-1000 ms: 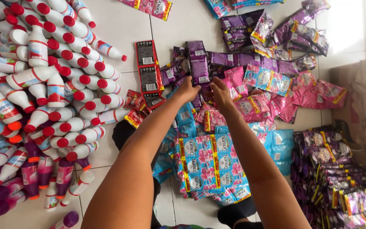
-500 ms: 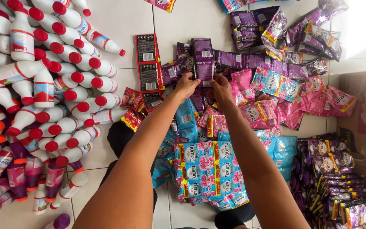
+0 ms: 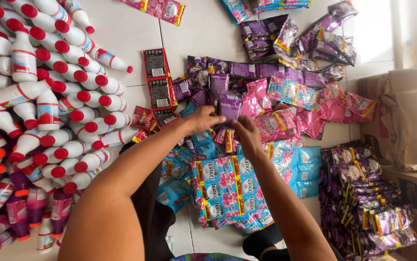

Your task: The person sorts and stacks liquid product sachets into organized piles on the floor.

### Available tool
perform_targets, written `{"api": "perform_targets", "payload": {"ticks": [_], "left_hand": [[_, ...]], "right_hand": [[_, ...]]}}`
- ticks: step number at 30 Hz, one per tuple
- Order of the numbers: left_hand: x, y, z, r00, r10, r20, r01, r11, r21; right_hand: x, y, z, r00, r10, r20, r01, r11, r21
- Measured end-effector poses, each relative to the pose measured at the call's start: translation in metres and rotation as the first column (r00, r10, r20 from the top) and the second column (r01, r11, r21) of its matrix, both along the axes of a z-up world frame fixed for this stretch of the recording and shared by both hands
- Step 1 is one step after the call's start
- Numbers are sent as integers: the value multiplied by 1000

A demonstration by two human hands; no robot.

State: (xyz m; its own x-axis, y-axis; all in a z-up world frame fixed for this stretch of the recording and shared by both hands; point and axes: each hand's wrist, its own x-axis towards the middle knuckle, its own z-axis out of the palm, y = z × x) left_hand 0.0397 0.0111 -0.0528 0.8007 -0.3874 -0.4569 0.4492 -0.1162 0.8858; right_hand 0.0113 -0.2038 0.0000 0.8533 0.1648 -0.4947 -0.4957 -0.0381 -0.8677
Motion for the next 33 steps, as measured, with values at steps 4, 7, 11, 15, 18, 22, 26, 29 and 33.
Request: {"api": "perform_targets", "payload": {"ticks": [4,7,11,15,18,22,26,29,33], "left_hand": [[-21,-10,65,970,-172,171,155,982,111],[-36,-25,105,930,-183,319,199,980,-18],[-54,-38,171,853,-177,490,180,983,41],[-74,-49,258,809,-181,559,136,983,121],[-84,-64,290,792,-91,604,104,994,12],[-111,-83,316,809,-53,585,179,971,-159],[-146,-84,343,645,16,764,280,925,-256],[-159,-94,308,405,-97,909,133,990,46],[-189,-105,282,554,-139,821,168,984,53]], "right_hand": [[-41,-26,29,997,-34,64,29,996,83],[-58,-43,61,989,-73,129,50,983,177],[-80,-67,116,974,-69,215,23,977,211],[-100,-80,188,958,-110,263,33,959,280],[-123,-89,230,944,-171,282,58,928,368],[-154,-109,269,925,-200,325,53,911,408],[-187,-120,297,884,-267,384,10,831,557],[-205,-126,306,863,-271,425,-53,790,611],[-213,-149,270,885,-262,384,-57,759,649]]}}
